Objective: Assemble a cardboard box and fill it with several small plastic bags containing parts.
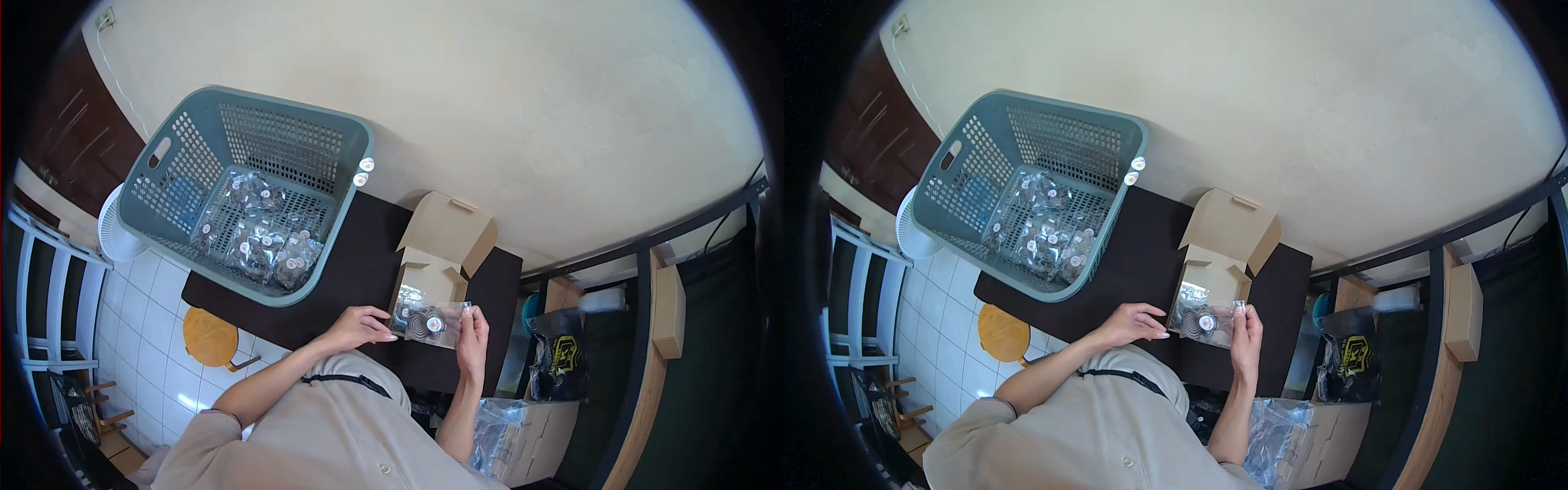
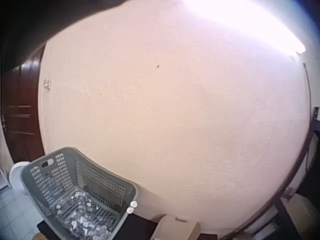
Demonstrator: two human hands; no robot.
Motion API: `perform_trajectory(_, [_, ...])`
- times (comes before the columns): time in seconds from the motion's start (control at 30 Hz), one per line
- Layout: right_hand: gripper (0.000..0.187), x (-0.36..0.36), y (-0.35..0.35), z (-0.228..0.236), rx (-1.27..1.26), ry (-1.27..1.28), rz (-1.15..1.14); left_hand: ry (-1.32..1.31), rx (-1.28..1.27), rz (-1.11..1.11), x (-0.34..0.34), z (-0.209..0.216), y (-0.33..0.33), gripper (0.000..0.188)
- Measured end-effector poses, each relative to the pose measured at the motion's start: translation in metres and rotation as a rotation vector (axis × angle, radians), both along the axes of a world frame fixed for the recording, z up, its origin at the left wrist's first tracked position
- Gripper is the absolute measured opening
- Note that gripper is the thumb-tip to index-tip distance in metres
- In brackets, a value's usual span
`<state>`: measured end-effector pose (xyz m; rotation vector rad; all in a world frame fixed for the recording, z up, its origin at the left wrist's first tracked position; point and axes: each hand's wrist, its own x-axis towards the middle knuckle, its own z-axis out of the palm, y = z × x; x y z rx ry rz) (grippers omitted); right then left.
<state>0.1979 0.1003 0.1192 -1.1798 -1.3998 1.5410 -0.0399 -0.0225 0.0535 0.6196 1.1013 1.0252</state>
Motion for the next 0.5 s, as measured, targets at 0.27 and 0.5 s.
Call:
perform_trajectory(0.27, [0.028,0.033,0.082,-0.149,-0.083,-0.097,-0.157,0.181,-0.113,0.177,-0.006,-0.022,-0.009,0.031])
perform_trajectory(0.5, [0.023,-0.012,0.107,-0.239,-0.301,0.111,-0.252,0.275,-0.121,0.096,-0.003,-0.021,-0.013,0.028])
